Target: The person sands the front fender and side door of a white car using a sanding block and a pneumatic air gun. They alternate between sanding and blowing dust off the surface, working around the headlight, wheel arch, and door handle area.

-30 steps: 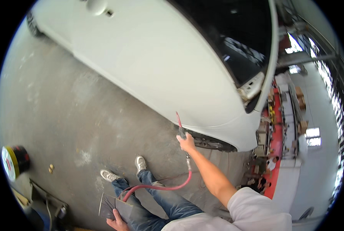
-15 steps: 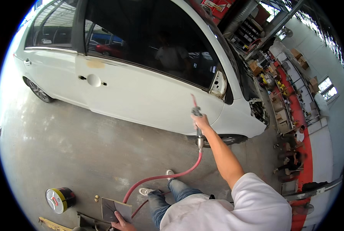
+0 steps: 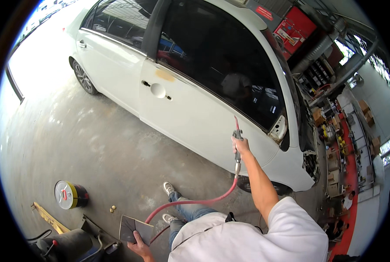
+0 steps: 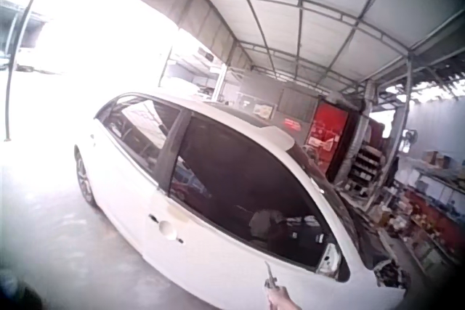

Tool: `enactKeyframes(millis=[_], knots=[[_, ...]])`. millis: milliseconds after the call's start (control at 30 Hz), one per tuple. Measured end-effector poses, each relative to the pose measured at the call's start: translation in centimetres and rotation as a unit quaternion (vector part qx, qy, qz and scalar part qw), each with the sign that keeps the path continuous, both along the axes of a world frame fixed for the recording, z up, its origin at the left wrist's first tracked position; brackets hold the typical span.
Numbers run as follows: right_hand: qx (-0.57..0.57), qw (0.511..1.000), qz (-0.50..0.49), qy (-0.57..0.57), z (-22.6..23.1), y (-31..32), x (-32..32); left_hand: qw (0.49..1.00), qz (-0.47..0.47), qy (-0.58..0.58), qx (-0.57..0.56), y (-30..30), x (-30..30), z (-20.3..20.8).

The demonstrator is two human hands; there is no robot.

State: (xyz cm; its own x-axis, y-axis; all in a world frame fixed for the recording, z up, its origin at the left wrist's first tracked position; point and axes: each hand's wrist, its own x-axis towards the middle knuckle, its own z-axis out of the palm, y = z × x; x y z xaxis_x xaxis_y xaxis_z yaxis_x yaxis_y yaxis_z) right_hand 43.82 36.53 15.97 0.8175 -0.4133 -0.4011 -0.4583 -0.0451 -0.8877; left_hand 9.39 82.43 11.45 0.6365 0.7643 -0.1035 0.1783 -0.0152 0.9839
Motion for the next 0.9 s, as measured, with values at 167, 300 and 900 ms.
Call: enactKeyframes(millis=[167,300,900], knots=[[0.051,0.994,0.093,0.028,3.0,5.3,9.4,0.997,0.066,0.034,-0.02,0.2,2.0,1.6],[0.038,0.982,0.184,0.032,3.1,10.1,17.0,0.995,0.09,0.038,-0.021,-0.5,4.5,2.2],[-0.383,0.863,0.325,-0.054,-0.3,28.5,30.6,0.984,0.158,0.08,0.024,-4.2,8.5,3.2]])
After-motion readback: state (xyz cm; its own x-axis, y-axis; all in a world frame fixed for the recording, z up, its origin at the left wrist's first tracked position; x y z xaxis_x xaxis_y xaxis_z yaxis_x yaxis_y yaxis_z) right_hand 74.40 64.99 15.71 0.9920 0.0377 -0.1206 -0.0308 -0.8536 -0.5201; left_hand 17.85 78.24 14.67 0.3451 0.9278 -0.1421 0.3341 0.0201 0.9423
